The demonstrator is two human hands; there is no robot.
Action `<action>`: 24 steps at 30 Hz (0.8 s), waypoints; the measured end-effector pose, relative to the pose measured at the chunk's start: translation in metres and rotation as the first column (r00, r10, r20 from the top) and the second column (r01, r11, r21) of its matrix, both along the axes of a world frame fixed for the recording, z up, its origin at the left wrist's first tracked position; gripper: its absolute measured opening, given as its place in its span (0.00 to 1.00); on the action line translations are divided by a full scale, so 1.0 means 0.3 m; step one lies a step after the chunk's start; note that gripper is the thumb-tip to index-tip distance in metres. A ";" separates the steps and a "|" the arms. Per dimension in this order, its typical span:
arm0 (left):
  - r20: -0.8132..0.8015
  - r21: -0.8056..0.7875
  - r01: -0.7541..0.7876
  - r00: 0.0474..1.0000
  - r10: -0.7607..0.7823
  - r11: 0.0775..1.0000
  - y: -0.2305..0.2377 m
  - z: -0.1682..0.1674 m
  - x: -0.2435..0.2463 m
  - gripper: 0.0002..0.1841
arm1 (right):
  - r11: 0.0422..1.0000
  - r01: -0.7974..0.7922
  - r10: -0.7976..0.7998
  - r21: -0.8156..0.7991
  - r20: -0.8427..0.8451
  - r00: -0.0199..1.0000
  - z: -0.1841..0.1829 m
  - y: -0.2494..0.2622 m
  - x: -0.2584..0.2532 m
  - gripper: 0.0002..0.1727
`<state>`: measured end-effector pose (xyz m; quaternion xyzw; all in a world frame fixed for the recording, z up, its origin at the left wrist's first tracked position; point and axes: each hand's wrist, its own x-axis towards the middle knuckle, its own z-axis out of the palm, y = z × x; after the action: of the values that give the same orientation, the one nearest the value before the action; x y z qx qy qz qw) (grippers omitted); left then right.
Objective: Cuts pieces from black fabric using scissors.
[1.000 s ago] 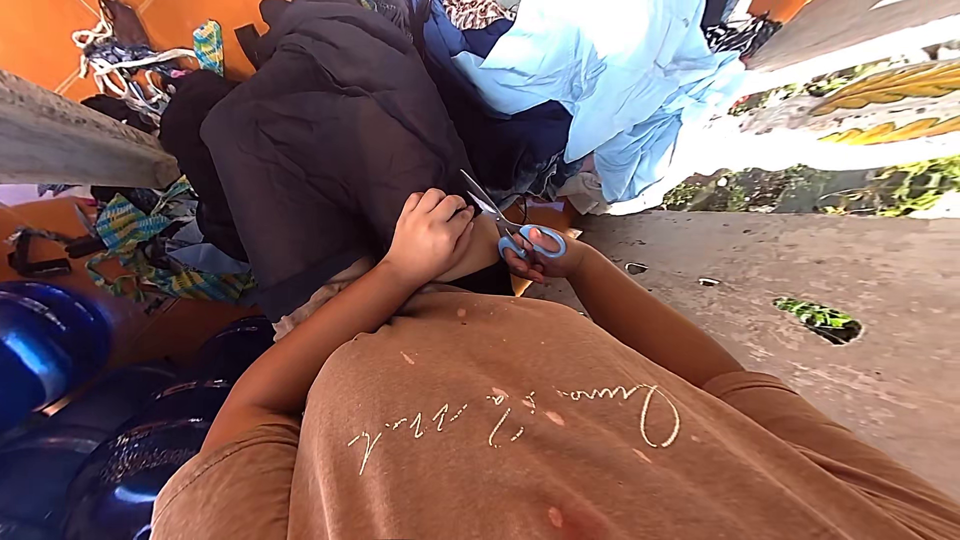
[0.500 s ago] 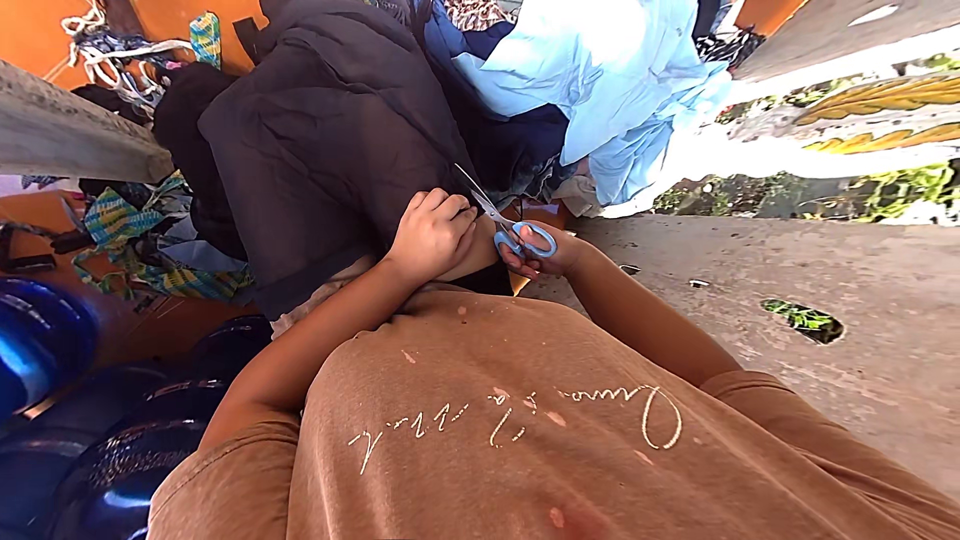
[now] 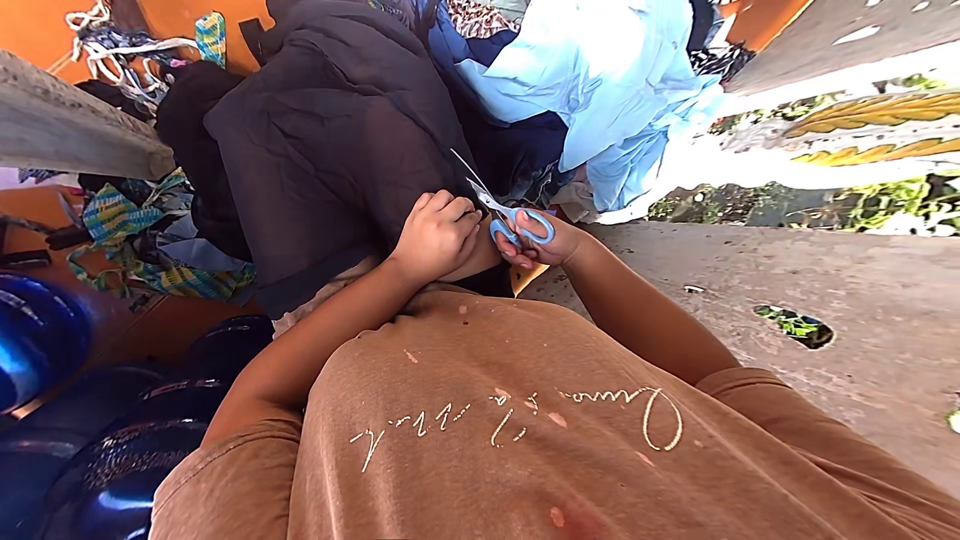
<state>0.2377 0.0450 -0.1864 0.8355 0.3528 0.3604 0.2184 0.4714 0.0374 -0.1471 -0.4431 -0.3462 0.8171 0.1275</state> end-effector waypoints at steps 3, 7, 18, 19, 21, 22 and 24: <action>0.004 -0.005 0.000 1.000 0.000 1.000 0.001 0.000 0.000 0.13 | 1.000 0.009 -0.008 -0.017 0.032 0.999 0.006 0.010 -0.007 0.36; 0.021 -0.009 0.007 1.000 -0.007 1.000 0.002 -0.002 0.002 0.13 | 1.000 -0.002 0.002 -0.015 0.017 1.000 0.006 0.023 -0.008 0.35; 0.031 -0.010 0.002 1.000 -0.001 1.000 0.004 -0.007 0.006 0.12 | 0.999 -0.044 0.044 -0.007 0.067 0.997 0.026 0.095 -0.022 0.30; 0.034 -0.010 0.002 0.999 -0.002 1.000 0.005 -0.007 0.007 0.12 | 0.998 -0.054 0.054 -0.010 0.052 0.997 0.028 0.107 -0.022 0.31; 0.037 -0.012 0.003 0.999 -0.002 1.000 0.005 -0.007 0.006 0.12 | 0.998 -0.057 0.057 -0.009 0.061 0.997 0.035 0.129 -0.035 0.30; 0.038 -0.015 0.005 0.999 -0.004 1.000 0.005 -0.007 0.006 0.12 | 0.998 -0.060 0.060 -0.009 0.077 0.995 0.041 0.138 -0.044 0.29; 0.043 -0.017 0.003 0.999 -0.002 1.000 0.006 -0.008 0.006 0.12 | 0.998 -0.056 0.056 -0.005 0.120 0.991 0.052 0.152 -0.065 0.28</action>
<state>0.2396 0.0469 -0.1888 0.8261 0.3502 0.3748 0.2334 0.4518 0.0831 -0.1314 -0.4814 -0.3651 0.7925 0.0832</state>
